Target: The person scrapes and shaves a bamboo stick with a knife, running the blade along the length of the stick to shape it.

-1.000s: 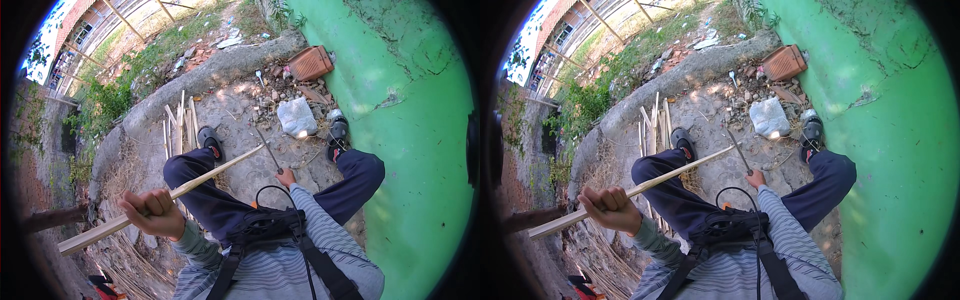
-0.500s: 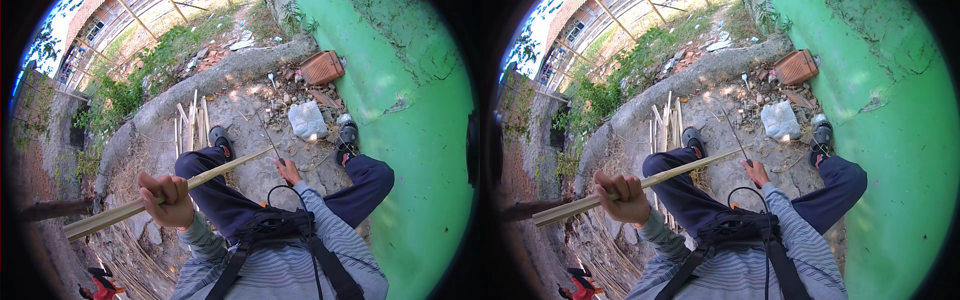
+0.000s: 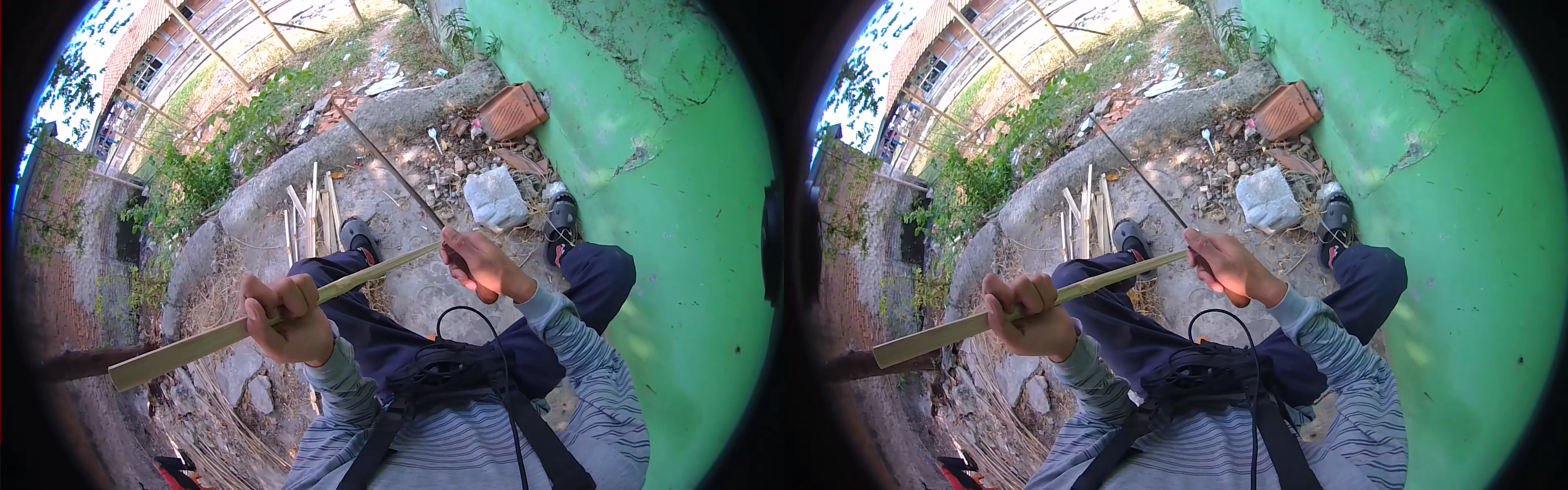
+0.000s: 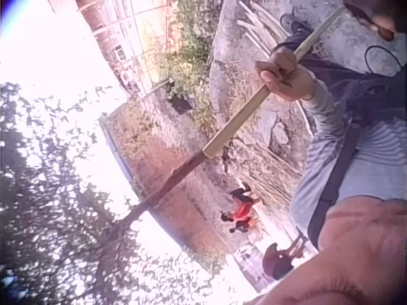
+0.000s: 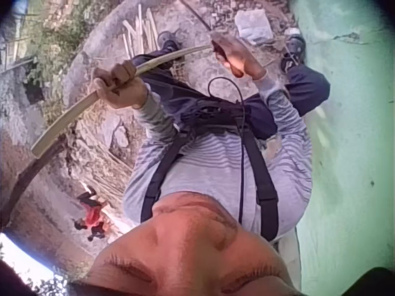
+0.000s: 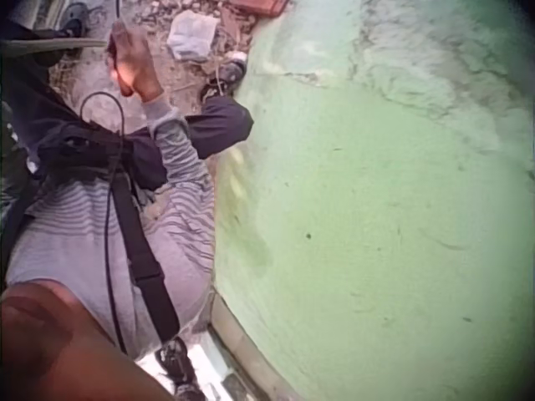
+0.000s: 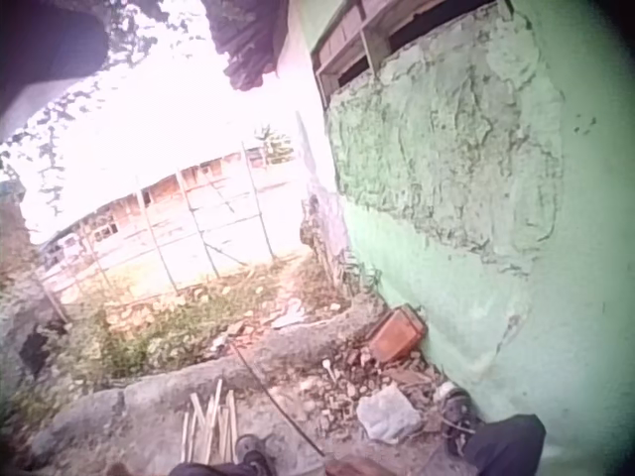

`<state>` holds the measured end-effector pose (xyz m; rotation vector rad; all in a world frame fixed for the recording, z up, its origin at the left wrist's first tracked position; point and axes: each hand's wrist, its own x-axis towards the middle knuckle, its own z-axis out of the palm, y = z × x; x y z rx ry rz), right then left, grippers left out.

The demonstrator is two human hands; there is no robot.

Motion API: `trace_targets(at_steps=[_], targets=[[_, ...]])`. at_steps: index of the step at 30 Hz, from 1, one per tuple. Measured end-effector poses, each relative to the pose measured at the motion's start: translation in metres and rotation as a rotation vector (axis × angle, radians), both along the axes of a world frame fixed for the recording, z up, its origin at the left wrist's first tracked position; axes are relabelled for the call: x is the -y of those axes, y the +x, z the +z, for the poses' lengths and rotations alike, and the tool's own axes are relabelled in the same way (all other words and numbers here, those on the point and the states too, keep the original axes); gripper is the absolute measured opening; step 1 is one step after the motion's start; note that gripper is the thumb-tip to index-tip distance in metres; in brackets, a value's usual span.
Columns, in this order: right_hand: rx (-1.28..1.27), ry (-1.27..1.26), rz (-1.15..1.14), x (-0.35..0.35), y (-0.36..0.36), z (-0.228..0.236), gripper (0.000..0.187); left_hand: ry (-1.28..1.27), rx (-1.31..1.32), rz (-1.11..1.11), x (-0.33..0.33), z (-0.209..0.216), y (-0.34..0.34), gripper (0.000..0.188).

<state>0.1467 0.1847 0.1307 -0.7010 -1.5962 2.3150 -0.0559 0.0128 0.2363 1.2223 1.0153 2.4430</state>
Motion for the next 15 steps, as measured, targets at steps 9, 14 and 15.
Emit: trace_targets(at_steps=[9, 14, 15], targets=[[0.032, 0.127, 0.267, 0.064, -0.01, 0.042, 0.062, 0.089, 0.025, -0.057, -0.003, -0.004, 0.006, 0.038], [0.105, 0.092, 0.355, 0.071, -0.019, 0.047, 0.064, 0.05, -0.012, -0.043, 0.001, -0.005, 0.006, 0.039], [0.108, 0.086, 0.355, 0.072, -0.02, 0.043, 0.064, 0.058, -0.015, -0.05, 0.003, -0.005, 0.006, 0.039]])
